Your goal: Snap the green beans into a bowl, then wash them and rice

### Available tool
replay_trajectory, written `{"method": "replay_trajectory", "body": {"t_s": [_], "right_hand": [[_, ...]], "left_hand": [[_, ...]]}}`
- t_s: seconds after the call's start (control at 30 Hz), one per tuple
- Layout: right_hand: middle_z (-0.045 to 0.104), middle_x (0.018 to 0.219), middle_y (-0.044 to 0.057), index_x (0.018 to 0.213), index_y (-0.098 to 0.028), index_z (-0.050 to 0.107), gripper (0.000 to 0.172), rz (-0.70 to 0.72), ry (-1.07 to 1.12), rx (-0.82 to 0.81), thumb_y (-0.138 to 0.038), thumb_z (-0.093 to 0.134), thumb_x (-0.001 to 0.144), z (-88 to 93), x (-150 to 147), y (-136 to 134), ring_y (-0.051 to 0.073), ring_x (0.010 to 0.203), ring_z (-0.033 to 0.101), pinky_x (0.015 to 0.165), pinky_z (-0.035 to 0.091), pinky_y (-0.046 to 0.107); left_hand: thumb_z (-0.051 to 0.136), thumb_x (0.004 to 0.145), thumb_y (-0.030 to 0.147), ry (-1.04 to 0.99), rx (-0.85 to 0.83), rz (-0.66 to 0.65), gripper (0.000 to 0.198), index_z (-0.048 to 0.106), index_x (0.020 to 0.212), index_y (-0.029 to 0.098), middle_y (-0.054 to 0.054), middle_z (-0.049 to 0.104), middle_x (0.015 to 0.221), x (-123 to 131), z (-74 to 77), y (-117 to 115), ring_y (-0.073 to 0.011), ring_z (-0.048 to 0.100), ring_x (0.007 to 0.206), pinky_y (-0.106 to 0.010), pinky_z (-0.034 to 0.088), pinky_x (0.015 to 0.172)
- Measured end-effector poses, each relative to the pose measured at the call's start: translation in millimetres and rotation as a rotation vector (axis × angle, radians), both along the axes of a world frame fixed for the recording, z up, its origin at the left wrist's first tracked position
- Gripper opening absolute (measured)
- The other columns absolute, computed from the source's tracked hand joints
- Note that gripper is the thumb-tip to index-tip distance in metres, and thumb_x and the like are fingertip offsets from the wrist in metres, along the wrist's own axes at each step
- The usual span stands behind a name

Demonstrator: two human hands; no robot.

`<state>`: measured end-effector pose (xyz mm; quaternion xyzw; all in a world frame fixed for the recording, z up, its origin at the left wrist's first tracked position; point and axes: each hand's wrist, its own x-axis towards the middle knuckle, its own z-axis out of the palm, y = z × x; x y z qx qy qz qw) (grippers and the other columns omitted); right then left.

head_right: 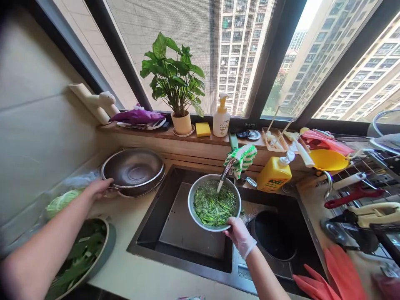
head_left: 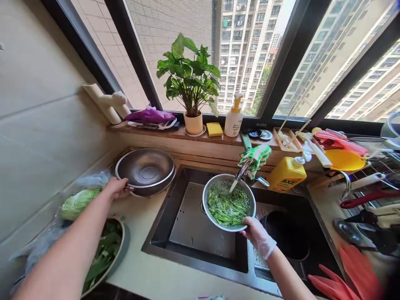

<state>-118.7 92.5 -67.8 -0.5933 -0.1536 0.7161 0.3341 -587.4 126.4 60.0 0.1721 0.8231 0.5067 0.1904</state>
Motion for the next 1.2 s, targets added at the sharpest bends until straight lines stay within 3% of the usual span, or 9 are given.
{"method": "replay_trajectory", "body": {"t_s": [0.2,0.33,0.47,0.57,0.73,0.83,0.97,1.07,1.2], "right_hand": [[0.053,0.045,-0.001,0.058,-0.017,0.047,0.01,-0.014,0.022,-0.013,-0.008,0.046,0.063,2.1,2,1,0.006,0.035,0.046,0.032,0.039,0.012],[0.05,0.043,-0.001,0.055,-0.016,0.046,0.009,0.027,0.061,0.066,-0.011,0.048,0.061,6.4,15,2,0.006,0.033,0.044,0.031,0.037,0.013],[0.051,0.044,-0.001,0.053,-0.015,0.046,0.007,0.07,0.017,0.156,-0.013,0.049,0.059,9.8,32,3,0.006,0.034,0.043,0.031,0.036,0.014],[0.052,0.046,0.0,0.054,-0.015,0.047,0.005,0.086,-0.027,0.145,-0.014,0.05,0.059,11.7,40,5,0.006,0.035,0.044,0.032,0.036,0.014],[0.049,0.046,-0.003,0.061,-0.017,0.046,0.007,0.06,-0.151,0.127,-0.011,0.047,0.056,13.9,37,12,0.007,0.038,0.046,0.034,0.039,0.015],[0.052,0.052,-0.004,0.074,-0.018,0.05,0.021,0.086,-0.279,0.169,-0.011,0.046,0.055,12.9,30,21,0.009,0.043,0.05,0.039,0.044,0.019],[0.056,0.057,-0.002,0.101,-0.018,0.052,0.044,0.216,-0.504,0.242,-0.014,0.045,0.058,7.1,16,38,0.013,0.045,0.053,0.044,0.045,0.024],[0.061,0.065,0.001,0.126,-0.02,0.04,0.063,0.37,-0.781,0.371,-0.014,0.044,0.064,2.9,5,50,0.015,0.05,0.057,0.05,0.045,0.026],[0.062,0.097,0.013,0.139,-0.015,0.018,0.074,0.568,-1.138,0.646,-0.009,0.043,0.069,3.3,-10,53,0.021,0.08,0.062,0.069,0.045,0.028]], "left_hand": [[0.047,0.073,-0.003,-0.38,0.088,-0.205,0.018,0.048,0.07,0.014,0.008,0.056,0.047,7,-5.0,-22,-0.0076,0.054,0.049,-0.016,0.046,0.049],[0.049,0.069,0.0,-0.457,0.073,-0.323,0.014,0.053,0.074,0.012,0.004,0.059,0.053,49,-15.3,-25,-0.0078,0.053,0.045,-0.017,0.046,0.044],[0.056,0.065,0.006,-0.362,0.013,-0.547,0.048,0.044,0.109,0.019,0.0,0.064,0.077,102,-24.8,-26,-0.0118,0.059,0.051,-0.025,0.051,0.047],[0.053,0.066,0.009,-0.397,-0.092,-0.659,0.061,0.032,0.122,0.024,-0.002,0.062,0.085,141,-48.7,-29,-0.0125,0.059,0.049,-0.027,0.051,0.045],[0.044,0.068,0.008,-0.58,-0.209,-0.768,0.058,0.03,0.122,0.024,-0.001,0.059,0.076,207,-106.9,-36,-0.0096,0.054,0.043,-0.022,0.046,0.04],[0.041,0.067,0.006,-0.666,-0.214,-0.775,0.053,0.034,0.118,0.022,0.0,0.058,0.075,233,-126.3,-39,-0.0082,0.052,0.042,-0.022,0.046,0.04],[0.041,0.067,0.007,-0.702,-0.163,-0.725,0.046,0.037,0.111,0.019,0.001,0.057,0.073,244,-137.3,-39,-0.0084,0.053,0.043,-0.025,0.049,0.043],[0.042,0.067,0.006,-0.713,-0.123,-0.663,0.045,0.038,0.11,0.019,0.002,0.057,0.069,243,-151.3,-39,-0.008,0.053,0.042,-0.023,0.048,0.043],[0.044,0.068,0.006,-0.763,-0.119,-0.516,0.042,0.041,0.108,0.019,0.003,0.056,0.066,237,-179.3,-48,-0.0079,0.052,0.041,-0.022,0.047,0.042]]}}
